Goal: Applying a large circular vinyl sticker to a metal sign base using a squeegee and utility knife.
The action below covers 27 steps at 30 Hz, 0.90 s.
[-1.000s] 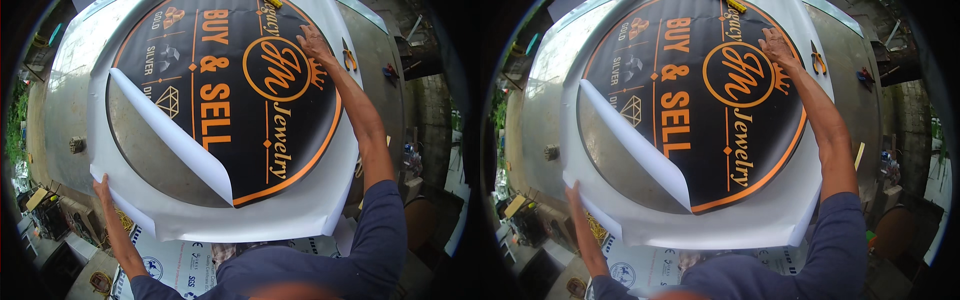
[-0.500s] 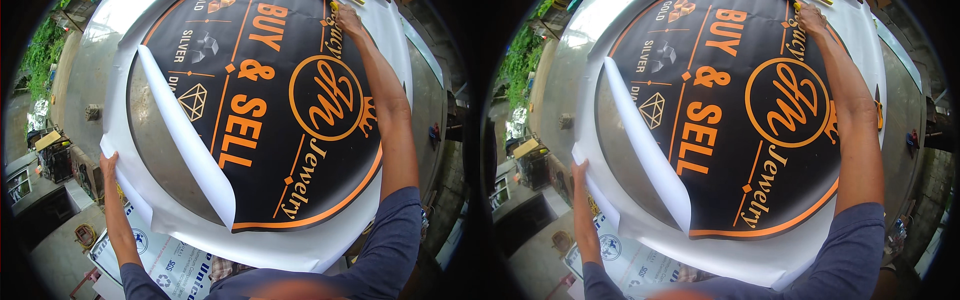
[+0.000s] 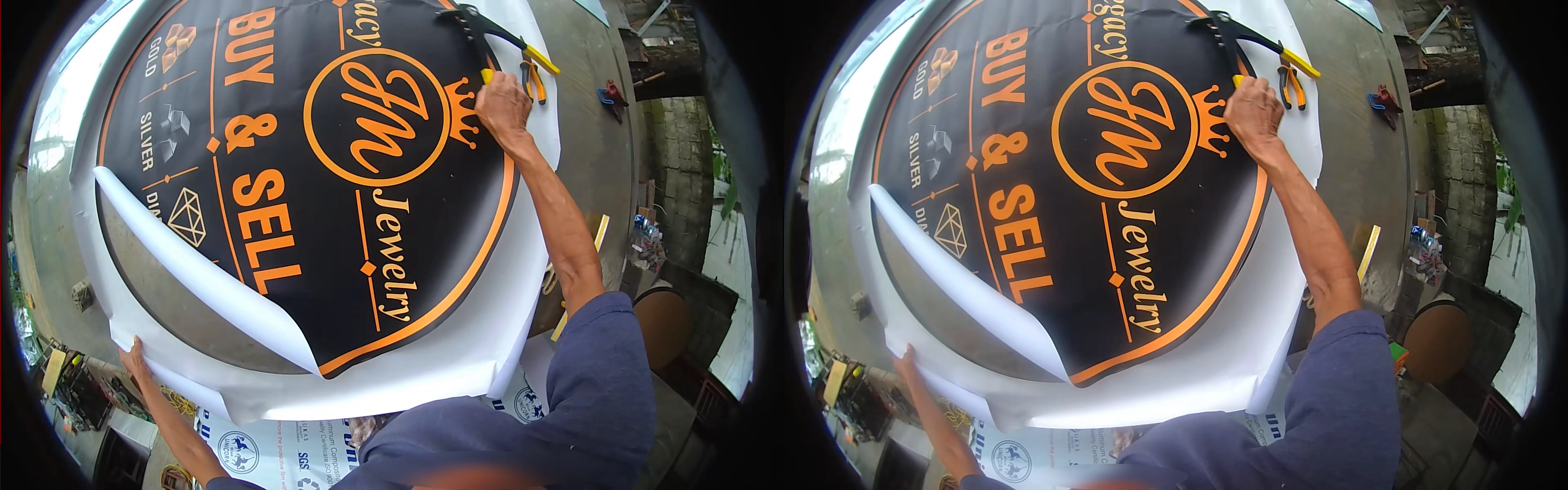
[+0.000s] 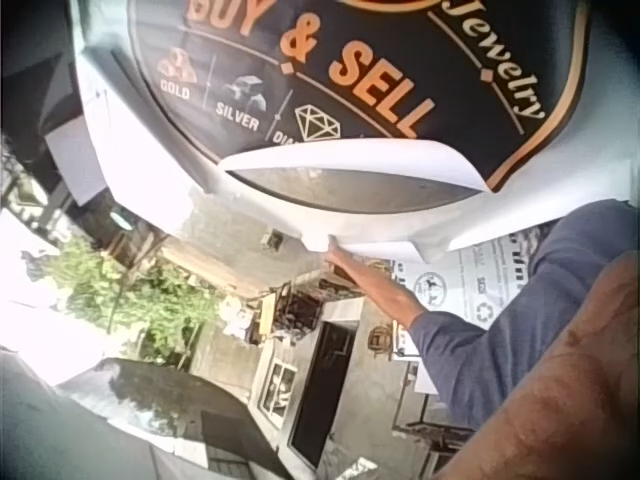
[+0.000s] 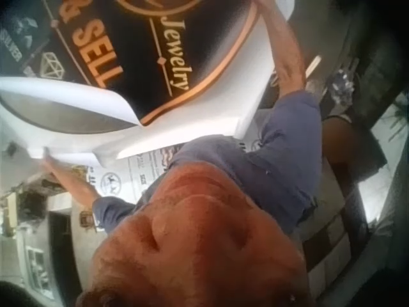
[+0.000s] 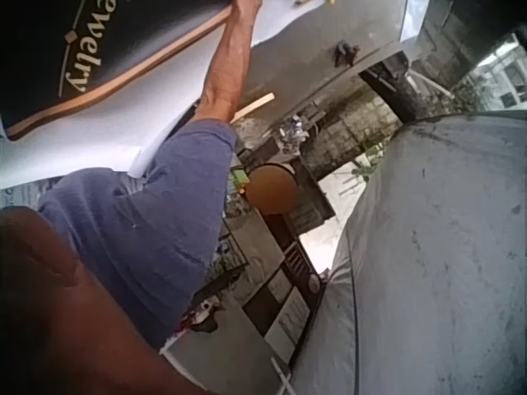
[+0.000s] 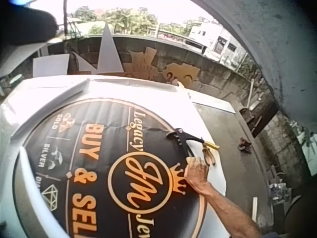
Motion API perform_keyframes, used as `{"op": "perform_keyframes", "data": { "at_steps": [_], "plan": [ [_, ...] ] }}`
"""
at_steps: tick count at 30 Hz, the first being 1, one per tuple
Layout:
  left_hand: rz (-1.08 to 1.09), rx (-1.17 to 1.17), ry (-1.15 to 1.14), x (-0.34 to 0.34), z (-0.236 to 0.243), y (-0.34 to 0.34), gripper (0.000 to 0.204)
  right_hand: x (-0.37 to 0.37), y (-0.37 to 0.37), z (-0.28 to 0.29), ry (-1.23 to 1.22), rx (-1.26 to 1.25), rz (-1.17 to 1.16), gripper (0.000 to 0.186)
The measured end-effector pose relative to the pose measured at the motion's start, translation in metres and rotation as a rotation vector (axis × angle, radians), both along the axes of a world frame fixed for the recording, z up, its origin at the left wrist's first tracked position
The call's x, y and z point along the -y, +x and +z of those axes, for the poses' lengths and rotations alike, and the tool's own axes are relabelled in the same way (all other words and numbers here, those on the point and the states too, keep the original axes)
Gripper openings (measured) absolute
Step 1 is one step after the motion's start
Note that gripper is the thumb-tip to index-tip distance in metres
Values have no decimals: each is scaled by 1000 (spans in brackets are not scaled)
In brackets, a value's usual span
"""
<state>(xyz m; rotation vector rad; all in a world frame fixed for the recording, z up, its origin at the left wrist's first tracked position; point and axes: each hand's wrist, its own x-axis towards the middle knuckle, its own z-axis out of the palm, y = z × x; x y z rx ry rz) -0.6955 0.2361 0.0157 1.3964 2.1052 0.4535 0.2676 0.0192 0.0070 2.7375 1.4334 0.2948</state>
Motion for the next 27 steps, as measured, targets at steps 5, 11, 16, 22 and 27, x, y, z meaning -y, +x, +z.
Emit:
{"op": "perform_keyframes", "data": {
  "at_steps": [5, 11, 16, 22, 27],
  "plan": [
    [21, -109, -34, -4, 12, -10, 61, 52, 49, -9, -39, -15, -245, 30],
    [-23, -180, -19, -1, 13, 3, 59, 84, 87, 5, -131, -94, -465, 41],
    [24, -209, -15, -19, 0, -15, 60, 105, 138, 4, -151, -154, -646, 42],
    [-83, 4, 104, -11, -9, -9, 63, 149, 81, 50, -59, -155, -659, 58],
    [-76, 7, 130, 1, -2, -3, 63, 266, -82, 74, -121, -411, -548, 69]
  ]
}}
